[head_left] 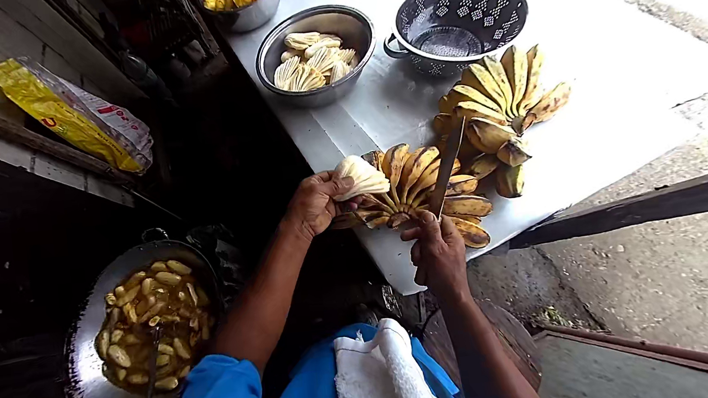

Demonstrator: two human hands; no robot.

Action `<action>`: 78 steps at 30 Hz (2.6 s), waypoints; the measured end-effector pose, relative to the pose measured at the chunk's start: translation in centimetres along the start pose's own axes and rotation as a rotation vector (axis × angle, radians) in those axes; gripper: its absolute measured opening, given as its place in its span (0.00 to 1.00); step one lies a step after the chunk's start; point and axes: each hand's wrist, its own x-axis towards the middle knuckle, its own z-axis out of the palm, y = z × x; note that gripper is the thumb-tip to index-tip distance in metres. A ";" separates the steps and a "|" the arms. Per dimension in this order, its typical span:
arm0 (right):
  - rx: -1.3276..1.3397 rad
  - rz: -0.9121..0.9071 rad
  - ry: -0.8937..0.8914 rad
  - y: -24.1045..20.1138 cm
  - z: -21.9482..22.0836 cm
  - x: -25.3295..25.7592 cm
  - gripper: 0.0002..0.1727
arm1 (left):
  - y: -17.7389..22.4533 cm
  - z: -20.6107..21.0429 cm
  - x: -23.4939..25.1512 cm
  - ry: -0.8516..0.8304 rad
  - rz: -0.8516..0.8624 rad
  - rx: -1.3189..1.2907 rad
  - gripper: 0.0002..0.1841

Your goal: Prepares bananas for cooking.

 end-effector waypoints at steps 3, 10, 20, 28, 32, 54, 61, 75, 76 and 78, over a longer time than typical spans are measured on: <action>0.039 0.007 0.040 -0.2 -1.2 -0.9 0.20 | 8.4 0.6 5.7 0.042 0.266 0.120 0.18; 0.040 -0.026 -0.081 1.0 -1.8 -3.3 0.22 | 5.8 -1.7 5.3 0.538 0.447 0.033 0.33; -0.024 -0.052 -0.294 -1.0 0.7 -2.4 0.21 | -9.3 -3.0 0.1 0.460 -0.164 -0.462 0.17; -0.410 -0.083 -0.450 -3.9 -0.9 0.6 0.30 | -7.2 -0.2 0.3 0.255 0.022 -0.287 0.23; -0.960 -0.330 -0.399 -6.1 -1.9 1.1 0.26 | -6.4 -0.5 0.1 0.144 0.236 0.030 0.24; -0.297 0.043 -0.602 -1.5 2.8 1.8 0.31 | -8.5 -1.2 -0.7 0.154 0.238 0.067 0.21; -0.017 0.080 -0.525 0.4 4.3 3.2 0.25 | -8.9 -0.9 -0.8 0.195 0.223 0.229 0.28; -0.155 -0.119 -0.345 -0.5 4.3 1.3 0.34 | -8.3 -2.1 -3.2 0.150 0.223 0.639 0.31; -0.226 -0.179 -0.327 -0.2 4.5 1.1 0.44 | -7.9 -2.2 -3.6 0.123 0.197 0.567 0.28; -0.424 -0.335 -0.303 0.7 4.7 1.5 0.61 | -7.7 -2.4 -3.8 0.071 0.178 0.414 0.25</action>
